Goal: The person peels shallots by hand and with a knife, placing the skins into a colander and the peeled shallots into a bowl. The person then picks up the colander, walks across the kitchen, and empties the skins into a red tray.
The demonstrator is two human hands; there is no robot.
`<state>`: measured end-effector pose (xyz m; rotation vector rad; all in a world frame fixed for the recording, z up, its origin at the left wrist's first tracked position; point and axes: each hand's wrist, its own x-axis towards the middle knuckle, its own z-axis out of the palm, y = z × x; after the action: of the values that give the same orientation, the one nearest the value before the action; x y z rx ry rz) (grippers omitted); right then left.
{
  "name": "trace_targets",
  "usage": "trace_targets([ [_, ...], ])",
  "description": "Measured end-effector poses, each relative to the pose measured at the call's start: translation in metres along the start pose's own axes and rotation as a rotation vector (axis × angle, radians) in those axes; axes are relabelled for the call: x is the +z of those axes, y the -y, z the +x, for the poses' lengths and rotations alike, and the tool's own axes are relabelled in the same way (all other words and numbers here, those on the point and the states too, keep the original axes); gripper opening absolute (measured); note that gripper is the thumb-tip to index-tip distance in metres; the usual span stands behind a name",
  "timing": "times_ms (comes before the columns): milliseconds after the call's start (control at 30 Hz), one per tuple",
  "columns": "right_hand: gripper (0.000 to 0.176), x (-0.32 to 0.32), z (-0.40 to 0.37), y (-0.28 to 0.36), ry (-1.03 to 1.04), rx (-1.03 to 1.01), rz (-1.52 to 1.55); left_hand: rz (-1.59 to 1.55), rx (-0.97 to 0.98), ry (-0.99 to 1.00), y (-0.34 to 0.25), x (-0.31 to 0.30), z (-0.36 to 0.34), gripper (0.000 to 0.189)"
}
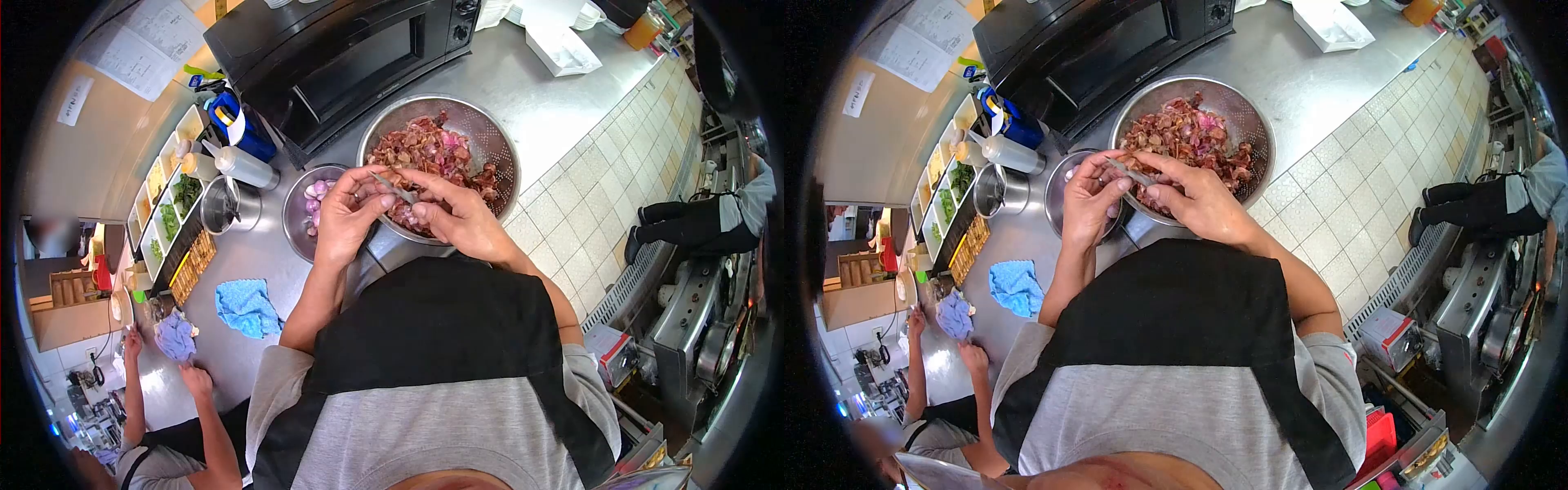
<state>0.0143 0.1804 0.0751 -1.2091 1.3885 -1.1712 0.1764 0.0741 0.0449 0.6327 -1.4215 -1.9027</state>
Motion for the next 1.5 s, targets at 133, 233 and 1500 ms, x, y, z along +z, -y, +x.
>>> trace_targets([
  [133,0.046,0.001,0.000,-0.007,-0.002,-0.072,-0.031,0.078,0.072,-0.024,0.003,0.002,-0.003,0.035],
  [233,0.037,0.006,0.001,-0.010,-0.039,-0.054,0.147,0.168,0.131,-0.025,0.007,0.009,-0.006,0.035],
  [1500,0.046,0.003,0.001,0.000,0.080,0.052,0.134,-0.431,0.132,-0.058,0.029,0.005,-0.001,0.040],
])
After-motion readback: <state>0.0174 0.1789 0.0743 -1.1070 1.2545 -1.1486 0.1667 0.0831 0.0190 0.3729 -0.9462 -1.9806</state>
